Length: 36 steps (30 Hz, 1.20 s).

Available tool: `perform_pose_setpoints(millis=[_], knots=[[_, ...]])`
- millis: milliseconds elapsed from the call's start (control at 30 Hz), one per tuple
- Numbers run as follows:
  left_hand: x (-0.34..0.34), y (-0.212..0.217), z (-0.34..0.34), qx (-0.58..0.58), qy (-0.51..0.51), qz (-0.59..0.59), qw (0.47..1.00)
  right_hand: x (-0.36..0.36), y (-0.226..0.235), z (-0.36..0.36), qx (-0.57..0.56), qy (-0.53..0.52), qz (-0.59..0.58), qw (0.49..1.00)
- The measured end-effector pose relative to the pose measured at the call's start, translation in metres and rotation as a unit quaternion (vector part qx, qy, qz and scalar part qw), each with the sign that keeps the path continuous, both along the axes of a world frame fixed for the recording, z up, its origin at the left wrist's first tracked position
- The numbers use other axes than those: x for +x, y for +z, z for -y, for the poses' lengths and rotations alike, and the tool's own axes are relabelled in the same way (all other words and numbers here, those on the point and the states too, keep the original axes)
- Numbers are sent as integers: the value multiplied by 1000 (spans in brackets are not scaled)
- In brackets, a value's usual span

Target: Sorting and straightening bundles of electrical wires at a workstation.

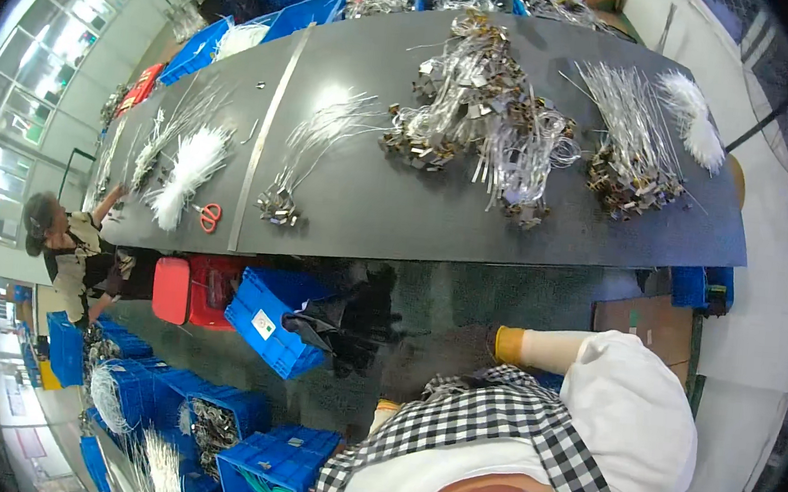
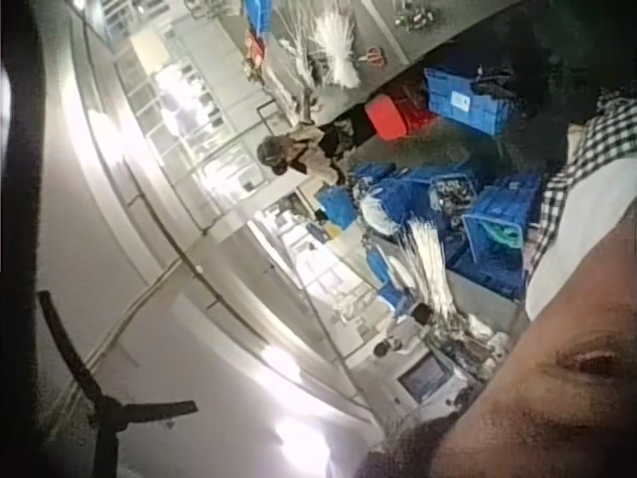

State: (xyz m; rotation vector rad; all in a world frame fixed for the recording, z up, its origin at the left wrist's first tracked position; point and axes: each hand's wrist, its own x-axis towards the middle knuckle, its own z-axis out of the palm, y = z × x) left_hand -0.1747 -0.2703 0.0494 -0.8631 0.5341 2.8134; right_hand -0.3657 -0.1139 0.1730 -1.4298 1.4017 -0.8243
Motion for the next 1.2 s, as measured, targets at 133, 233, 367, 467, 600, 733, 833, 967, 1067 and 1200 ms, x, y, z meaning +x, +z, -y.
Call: perform_pose_setpoints(millis=[133, 233, 367, 467, 600, 733, 833, 967, 1067, 1200], knots=[[-7, 6, -8, 24, 95, 0, 995, -36, 91, -55, 35, -69, 19, 997], [-17, 2, 4, 44, 132, 2, 990, -45, 45, -83, 258, 35, -161, 952], [-33, -8, 42, 77, 190, 1, 979, -52, 20, -120, 157, 24, -232, 960], [-39, -14, 64, 113, 257, 1, 960, -55, 59, -131, 193, 20, -210, 958], [-43, -2, 90, 243, 243, -62, 937, -49, 69, -135, 194, -21, -201, 960], [-76, 164, 52, -372, 235, -86, 894, -39, 51, -147, 35, -139, -75, 987], [-29, 200, 116, 166, 348, -207, 899, -38, 72, -95, 124, -86, 36, 988], [-10, 238, 137, -9, 377, -231, 897, -22, 42, -42, -62, -59, -116, 990], [-20, 272, 167, -130, 385, -245, 881, -20, 53, -12, 35, -8, -19, 999], [-59, 352, 139, -536, 439, -109, 713, -14, 147, -3, 87, -15, -58, 994]])
